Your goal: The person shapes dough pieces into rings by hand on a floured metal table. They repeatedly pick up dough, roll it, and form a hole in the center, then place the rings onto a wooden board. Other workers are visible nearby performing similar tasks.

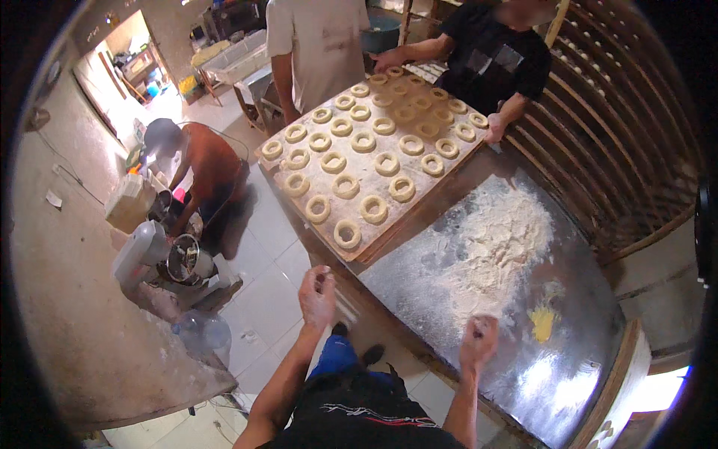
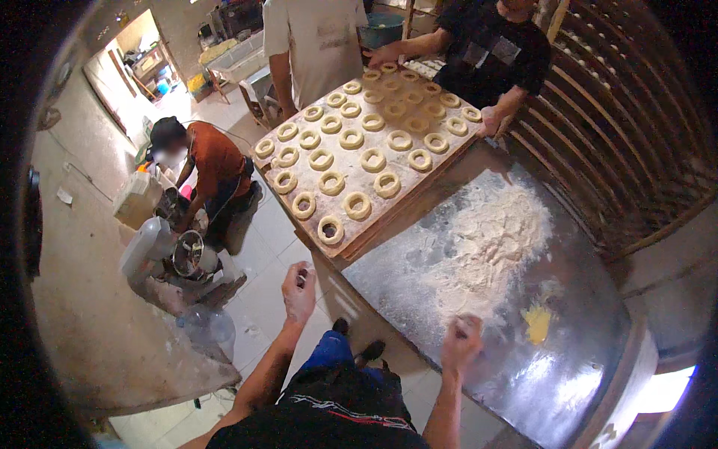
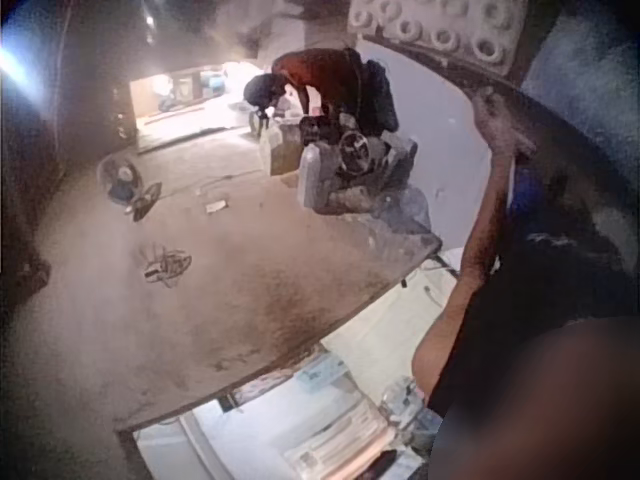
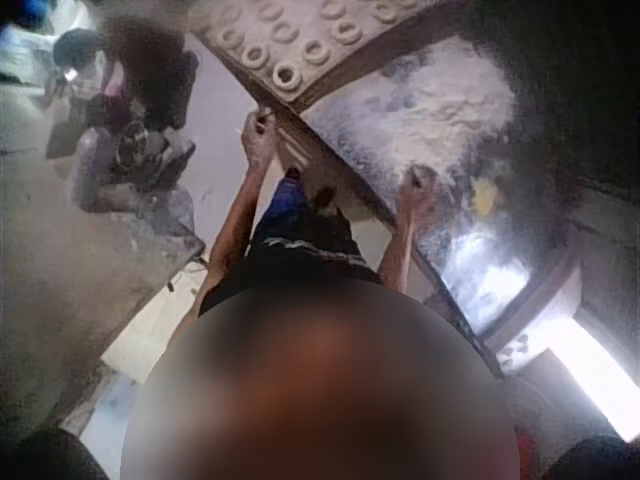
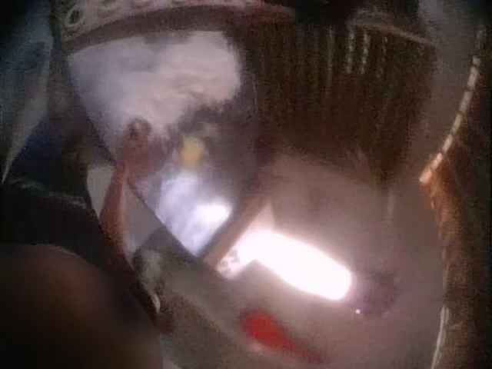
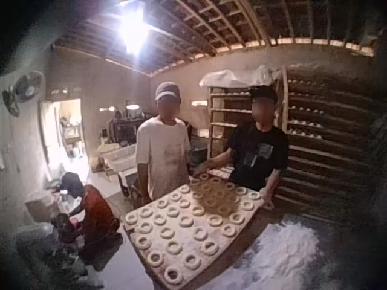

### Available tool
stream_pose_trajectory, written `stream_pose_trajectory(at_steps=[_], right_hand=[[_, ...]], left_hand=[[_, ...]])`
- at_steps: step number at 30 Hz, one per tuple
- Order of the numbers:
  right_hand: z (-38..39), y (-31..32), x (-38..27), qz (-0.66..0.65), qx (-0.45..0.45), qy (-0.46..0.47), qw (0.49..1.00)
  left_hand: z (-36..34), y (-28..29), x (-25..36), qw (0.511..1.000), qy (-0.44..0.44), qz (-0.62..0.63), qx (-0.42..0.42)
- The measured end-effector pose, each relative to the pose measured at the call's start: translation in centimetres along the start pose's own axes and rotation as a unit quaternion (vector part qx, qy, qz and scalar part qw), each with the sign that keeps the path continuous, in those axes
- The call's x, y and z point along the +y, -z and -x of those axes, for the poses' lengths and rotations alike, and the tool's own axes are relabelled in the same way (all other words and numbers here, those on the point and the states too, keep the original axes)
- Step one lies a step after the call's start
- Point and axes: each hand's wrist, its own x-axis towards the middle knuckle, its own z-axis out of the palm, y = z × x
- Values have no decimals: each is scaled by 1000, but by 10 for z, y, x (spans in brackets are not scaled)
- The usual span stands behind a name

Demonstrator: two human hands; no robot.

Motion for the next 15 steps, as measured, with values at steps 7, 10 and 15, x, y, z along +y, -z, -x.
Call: stream_pose_trajectory(at_steps=[7,10,15], right_hand=[[-23,-96,-78,11,-322,-42,946],[-26,-120,-87,-3,-313,-12,950],[-49,-170,-112,22,-329,9,944]], left_hand=[[-53,42,-25,999,36,6,-1],[-72,46,-22,998,47,17,-26],[-124,33,0,995,-40,-78,-40]])
